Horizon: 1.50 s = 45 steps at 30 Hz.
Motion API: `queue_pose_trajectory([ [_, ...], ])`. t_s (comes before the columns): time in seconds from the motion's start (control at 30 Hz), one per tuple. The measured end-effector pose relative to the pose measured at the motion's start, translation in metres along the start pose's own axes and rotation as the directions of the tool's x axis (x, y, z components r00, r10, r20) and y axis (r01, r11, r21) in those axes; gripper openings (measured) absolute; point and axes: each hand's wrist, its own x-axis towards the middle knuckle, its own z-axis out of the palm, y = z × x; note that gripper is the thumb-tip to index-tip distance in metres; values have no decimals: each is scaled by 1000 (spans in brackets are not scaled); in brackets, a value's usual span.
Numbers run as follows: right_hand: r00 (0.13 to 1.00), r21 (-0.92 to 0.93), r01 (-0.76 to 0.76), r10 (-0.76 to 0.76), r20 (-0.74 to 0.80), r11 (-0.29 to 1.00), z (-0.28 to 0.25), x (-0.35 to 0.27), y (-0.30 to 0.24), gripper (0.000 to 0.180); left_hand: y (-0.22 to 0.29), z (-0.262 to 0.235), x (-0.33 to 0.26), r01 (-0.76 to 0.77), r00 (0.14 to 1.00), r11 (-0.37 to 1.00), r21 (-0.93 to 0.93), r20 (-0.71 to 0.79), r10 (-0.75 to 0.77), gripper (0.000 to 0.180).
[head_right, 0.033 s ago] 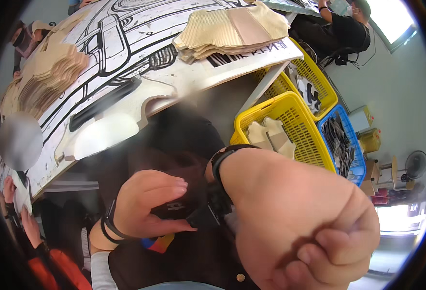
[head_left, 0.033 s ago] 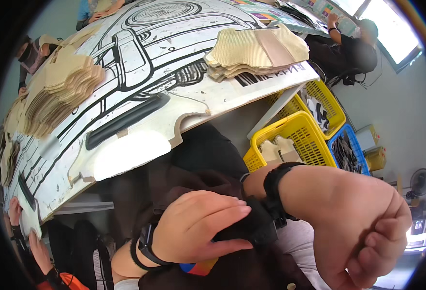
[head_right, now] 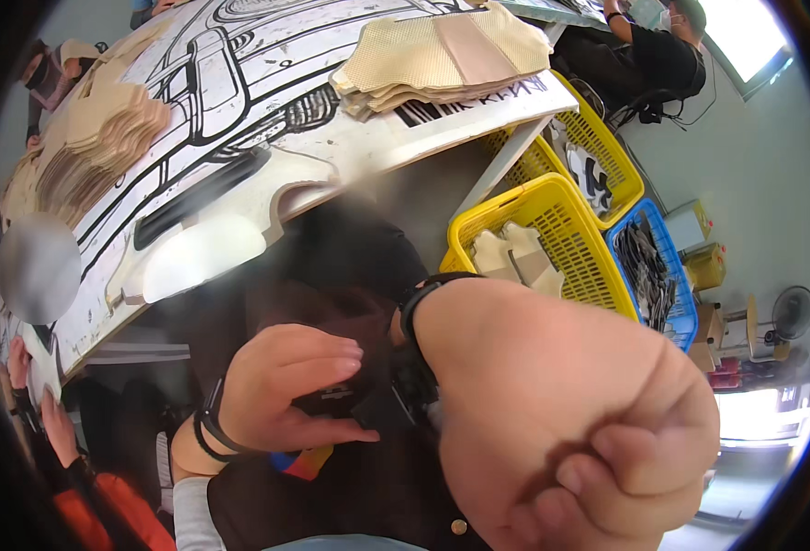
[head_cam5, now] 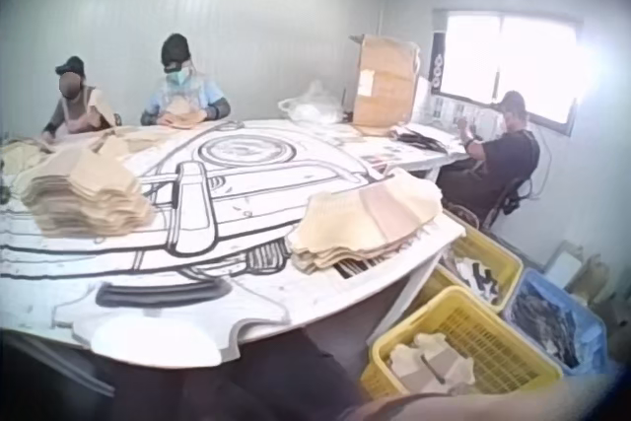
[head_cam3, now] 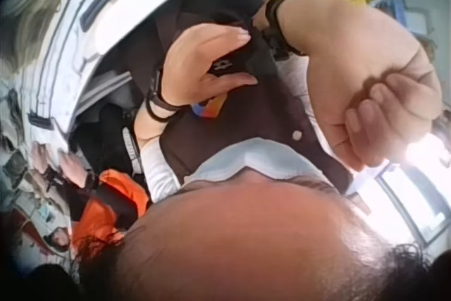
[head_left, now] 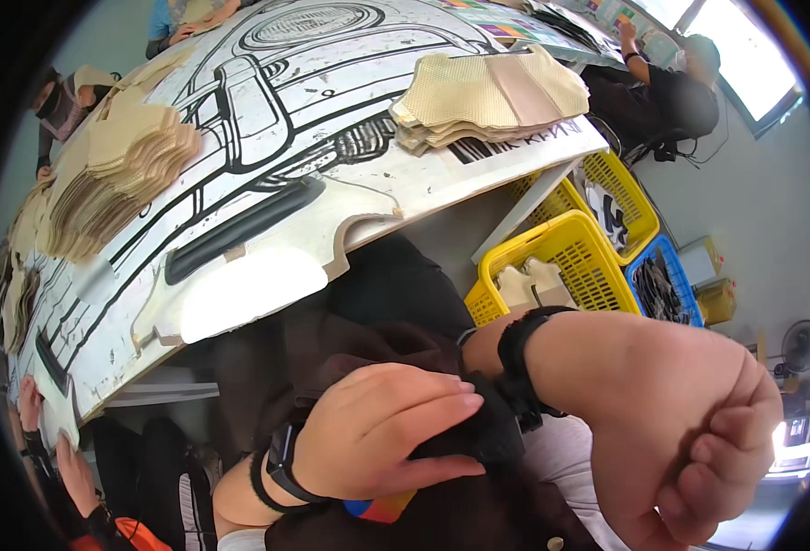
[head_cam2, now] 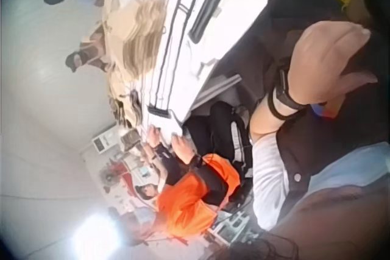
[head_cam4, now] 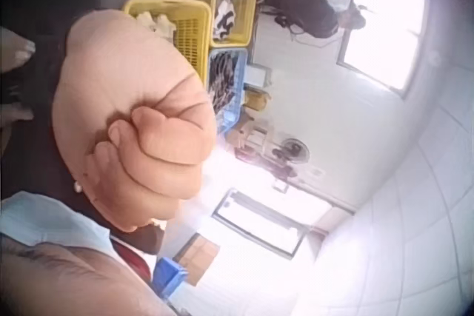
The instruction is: Organizing and stacking shoe upper components on a factory workbench.
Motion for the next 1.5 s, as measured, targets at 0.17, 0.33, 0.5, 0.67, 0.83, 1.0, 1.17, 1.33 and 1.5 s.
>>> queue_pose_trajectory([
  [0.17,969,176,-221,237,-75,959,11,-12,4,39,-4,1,-6,-76,996,997,-17,-55,75,47],
  [0.33,960,167,-279,269,81,946,-1,-7,5,39,-3,4,-9,-30,994,998,-46,-102,25,38],
  [0.5,954,176,-295,282,99,939,11,-12,1,39,-8,-6,-12,-41,993,997,-65,-111,34,37],
  [0.67,834,192,-542,496,242,818,22,-31,-12,36,-12,-48,-6,-16,996,999,46,93,12,28],
  [0.83,766,329,-555,316,560,764,4,-85,-24,38,21,-156,-41,-502,637,773,-387,-770,28,24],
  [1.0,362,95,-714,248,899,694,-30,-84,-33,30,87,-176,-62,-533,533,843,77,-743,405,21],
  [1.17,367,105,-741,269,891,663,-27,-91,-39,31,114,-157,-71,-494,465,823,281,-715,523,21],
  [1.33,340,134,-732,188,922,668,-16,-81,-40,29,116,-157,-65,-519,354,795,315,-767,535,12],
  [1.5,-12,88,-807,-165,986,583,-10,-79,-32,23,115,-158,-69,-521,370,804,287,-773,516,10],
])
